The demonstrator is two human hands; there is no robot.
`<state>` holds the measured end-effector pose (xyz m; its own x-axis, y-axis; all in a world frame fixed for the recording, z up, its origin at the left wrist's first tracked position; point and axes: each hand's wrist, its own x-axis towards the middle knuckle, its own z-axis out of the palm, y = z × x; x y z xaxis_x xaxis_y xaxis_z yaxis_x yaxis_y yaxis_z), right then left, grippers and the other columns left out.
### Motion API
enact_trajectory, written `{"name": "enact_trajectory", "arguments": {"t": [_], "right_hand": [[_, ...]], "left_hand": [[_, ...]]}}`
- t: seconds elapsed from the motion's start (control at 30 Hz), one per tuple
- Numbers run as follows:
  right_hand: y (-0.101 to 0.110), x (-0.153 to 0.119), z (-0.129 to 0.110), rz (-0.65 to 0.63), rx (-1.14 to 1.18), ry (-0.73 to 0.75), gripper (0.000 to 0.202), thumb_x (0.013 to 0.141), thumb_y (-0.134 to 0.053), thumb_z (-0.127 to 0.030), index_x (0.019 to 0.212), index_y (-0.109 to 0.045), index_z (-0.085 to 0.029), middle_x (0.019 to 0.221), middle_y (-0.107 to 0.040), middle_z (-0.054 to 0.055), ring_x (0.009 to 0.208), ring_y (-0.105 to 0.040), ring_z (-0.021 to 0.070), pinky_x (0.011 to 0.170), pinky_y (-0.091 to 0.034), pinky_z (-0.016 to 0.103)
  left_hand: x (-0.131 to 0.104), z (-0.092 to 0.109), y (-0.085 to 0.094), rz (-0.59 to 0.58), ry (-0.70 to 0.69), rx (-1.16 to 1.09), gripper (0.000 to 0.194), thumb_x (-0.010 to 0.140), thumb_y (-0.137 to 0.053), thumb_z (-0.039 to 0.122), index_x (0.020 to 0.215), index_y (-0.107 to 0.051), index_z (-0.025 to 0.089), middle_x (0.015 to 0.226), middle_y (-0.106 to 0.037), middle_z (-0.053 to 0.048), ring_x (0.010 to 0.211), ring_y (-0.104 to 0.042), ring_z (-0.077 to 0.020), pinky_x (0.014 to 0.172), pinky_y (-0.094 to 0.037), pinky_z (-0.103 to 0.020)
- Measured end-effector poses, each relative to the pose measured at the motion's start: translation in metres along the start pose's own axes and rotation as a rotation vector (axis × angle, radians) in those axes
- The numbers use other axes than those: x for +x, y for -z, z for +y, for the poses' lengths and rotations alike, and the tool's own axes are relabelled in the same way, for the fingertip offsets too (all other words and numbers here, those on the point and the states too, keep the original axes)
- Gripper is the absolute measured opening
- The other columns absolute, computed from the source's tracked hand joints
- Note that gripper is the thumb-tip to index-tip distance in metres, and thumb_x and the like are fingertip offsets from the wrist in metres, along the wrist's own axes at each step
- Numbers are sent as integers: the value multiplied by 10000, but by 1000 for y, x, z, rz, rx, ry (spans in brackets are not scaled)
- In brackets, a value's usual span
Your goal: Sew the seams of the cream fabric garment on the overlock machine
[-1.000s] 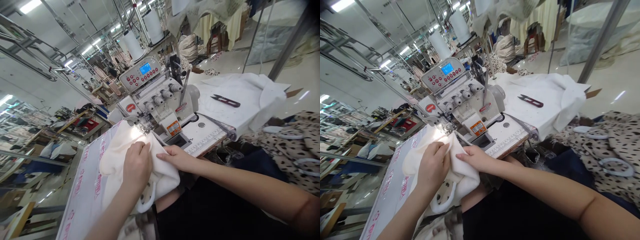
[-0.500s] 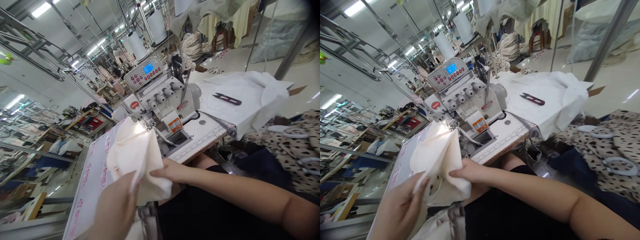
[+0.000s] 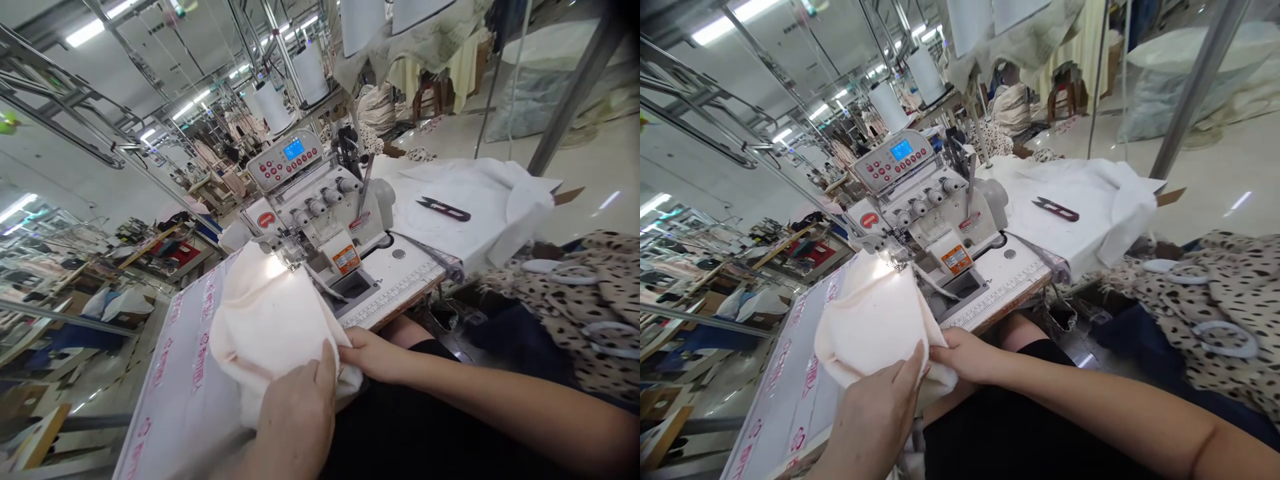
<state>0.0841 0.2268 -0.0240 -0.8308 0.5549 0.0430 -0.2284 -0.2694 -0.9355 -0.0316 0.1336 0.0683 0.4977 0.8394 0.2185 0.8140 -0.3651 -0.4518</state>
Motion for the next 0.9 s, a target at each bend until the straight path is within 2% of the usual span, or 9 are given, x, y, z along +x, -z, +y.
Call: {"name": "enact_trajectory", "arguments": {"t": [0.13, 0.33, 0.43, 0.53, 0.6, 0.63, 0.73, 0.83, 0.9], "right_hand": [[8, 14, -5, 45, -54, 52, 439, 676, -592, -556, 643, -552, -119, 616, -504, -4, 589, -428, 114, 572, -380, 222], [16, 44, -22, 124, -177, 106, 341, 680, -571, -447, 579, -502, -129, 563, -465, -17, 564, -389, 111, 526, -329, 211], [14, 52, -22, 165, -191, 125, 310, 684, -571, -417, 596, -507, -127, 562, -477, -21, 559, -396, 110, 535, -334, 215], [6, 48, -12, 240, -145, 167, 294, 686, -578, -417, 689, -551, -124, 623, -526, -7, 616, -447, 136, 582, -373, 234], [-4, 41, -1, 285, -65, 212, 306, 663, -614, -402, 796, -575, -128, 712, -571, 13, 690, -489, 165, 647, -411, 262], [-9, 37, 5, 300, -27, 227, 329, 650, -632, -391, 850, -579, -135, 762, -587, 24, 728, -505, 179, 683, -424, 277], [-27, 27, 19, 316, 61, 263, 348, 687, -598, -395, 943, -576, -159, 885, -603, 45, 838, -526, 206, 796, -425, 318], [-39, 20, 25, 347, 33, 309, 306, 744, -532, -379, 955, -579, -163, 950, -598, 60, 929, -511, 221, 891, -377, 349], [-41, 19, 25, 374, 13, 284, 284, 729, -544, -368, 899, -590, -145, 911, -607, 66, 894, -519, 227, 867, -383, 359]], "left_hand": [[13, -3, -6, -56, 32, 78, 390, 707, -433, 49, 1093, -485, 68, 599, -519, 12, 471, -509, -153, 409, -374, -260], [42, -14, -15, -315, 155, 144, 423, 723, -489, 59, 1146, -504, 65, 654, -556, -30, 547, -553, -186, 437, -417, -259], [46, -21, -19, -299, 234, 123, 416, 748, -457, 44, 1164, -485, 47, 677, -557, -48, 588, -556, -196, 469, -451, -278], [32, -14, -20, -34, 242, 23, 385, 775, -411, 25, 1155, -475, 39, 772, -568, -97, 688, -558, -217, 571, -495, -334], [15, 0, -20, 149, 187, -172, 430, 810, -377, 33, 1234, -409, 98, 965, -556, -143, 884, -547, -242, 742, -500, -389], [5, 9, -20, 184, 160, -303, 465, 829, -357, 48, 1282, -359, 151, 1065, -528, -146, 988, -517, -239, 827, -481, -396], [-18, 30, -20, 94, 155, -596, 497, 869, -324, 131, 1348, -241, 234, 1255, -420, -117, 1181, -392, -200, 956, -429, -372], [-29, 29, -23, -22, 353, -688, 477, 904, -305, 212, 1363, -176, 191, 1370, -279, -114, 1273, -261, -203, 1031, -339, -425], [-33, 20, -26, -101, 495, -731, 496, 925, -278, 262, 1382, -102, 178, 1412, -192, -112, 1309, -165, -201, 1074, -241, -447]]}}
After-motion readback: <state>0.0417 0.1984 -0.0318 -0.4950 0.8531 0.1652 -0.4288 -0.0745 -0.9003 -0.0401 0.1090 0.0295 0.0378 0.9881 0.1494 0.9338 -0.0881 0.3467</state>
